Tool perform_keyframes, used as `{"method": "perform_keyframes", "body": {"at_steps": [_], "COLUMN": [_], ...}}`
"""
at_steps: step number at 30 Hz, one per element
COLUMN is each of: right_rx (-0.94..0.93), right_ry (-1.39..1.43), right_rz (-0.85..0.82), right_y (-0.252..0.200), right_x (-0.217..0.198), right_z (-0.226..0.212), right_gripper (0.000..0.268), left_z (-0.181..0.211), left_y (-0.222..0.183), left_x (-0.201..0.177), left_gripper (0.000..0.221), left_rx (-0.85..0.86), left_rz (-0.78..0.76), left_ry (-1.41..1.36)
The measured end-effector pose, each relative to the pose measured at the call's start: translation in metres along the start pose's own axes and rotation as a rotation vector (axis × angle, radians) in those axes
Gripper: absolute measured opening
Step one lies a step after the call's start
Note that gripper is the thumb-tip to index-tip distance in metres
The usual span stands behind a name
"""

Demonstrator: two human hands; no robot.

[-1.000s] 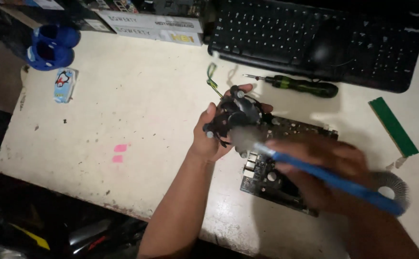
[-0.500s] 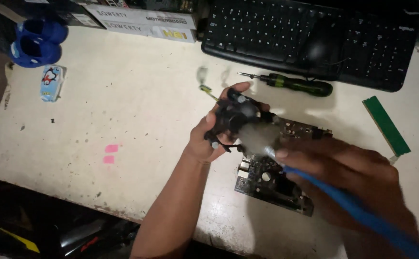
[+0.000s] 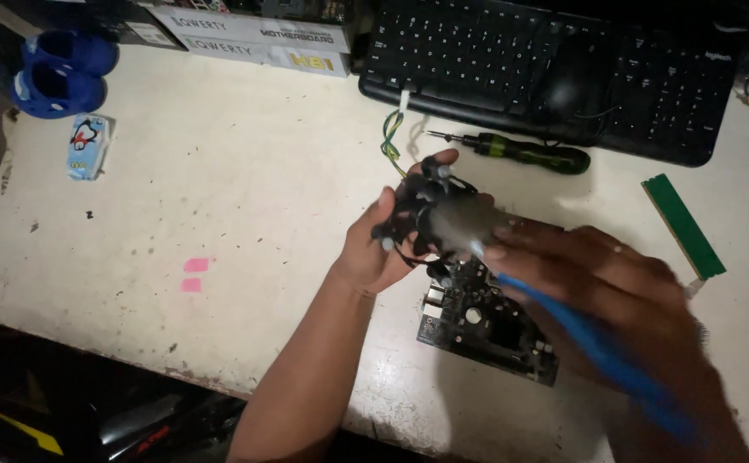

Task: Cleaning a CPU fan and heatsink using a brush and then reassembling the components.

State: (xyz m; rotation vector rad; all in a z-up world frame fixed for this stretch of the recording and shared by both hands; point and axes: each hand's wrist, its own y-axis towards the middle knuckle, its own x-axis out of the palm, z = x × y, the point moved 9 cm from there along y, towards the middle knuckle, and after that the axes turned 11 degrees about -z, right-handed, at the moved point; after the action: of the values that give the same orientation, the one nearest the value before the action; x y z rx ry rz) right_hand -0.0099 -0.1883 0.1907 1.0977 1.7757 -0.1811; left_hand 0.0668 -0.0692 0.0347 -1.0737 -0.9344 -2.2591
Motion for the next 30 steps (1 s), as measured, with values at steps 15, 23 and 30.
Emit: {"method": "perform_keyframes", "body": {"at_steps": [15,23,30], "right_rx": [-0.063,-0.057,-0.104], "right_ry": [-0.266,0.096,-0.207], "right_rz": [0.074,-0.064,-0.138], "right_y": [-0.002,-0.001,-0.014], "right_x": [0.016,0.011,0.056], "right_z": [0.013,0.006,0.002], "right_gripper": [0.031,0.029,0.059], "left_z": [-0.003,0.001,-0.004], "left_y": [0.004,-0.001,-0.007], "left_x": [0.005,-0.004,-0.003], "left_gripper": [0.092,0.085,0.078], "left_rx": [-0.080,-0.068,-0.128], "left_rz": [0.035,0.070,0.039], "left_ry": [0.168,0.086,0.062]}}
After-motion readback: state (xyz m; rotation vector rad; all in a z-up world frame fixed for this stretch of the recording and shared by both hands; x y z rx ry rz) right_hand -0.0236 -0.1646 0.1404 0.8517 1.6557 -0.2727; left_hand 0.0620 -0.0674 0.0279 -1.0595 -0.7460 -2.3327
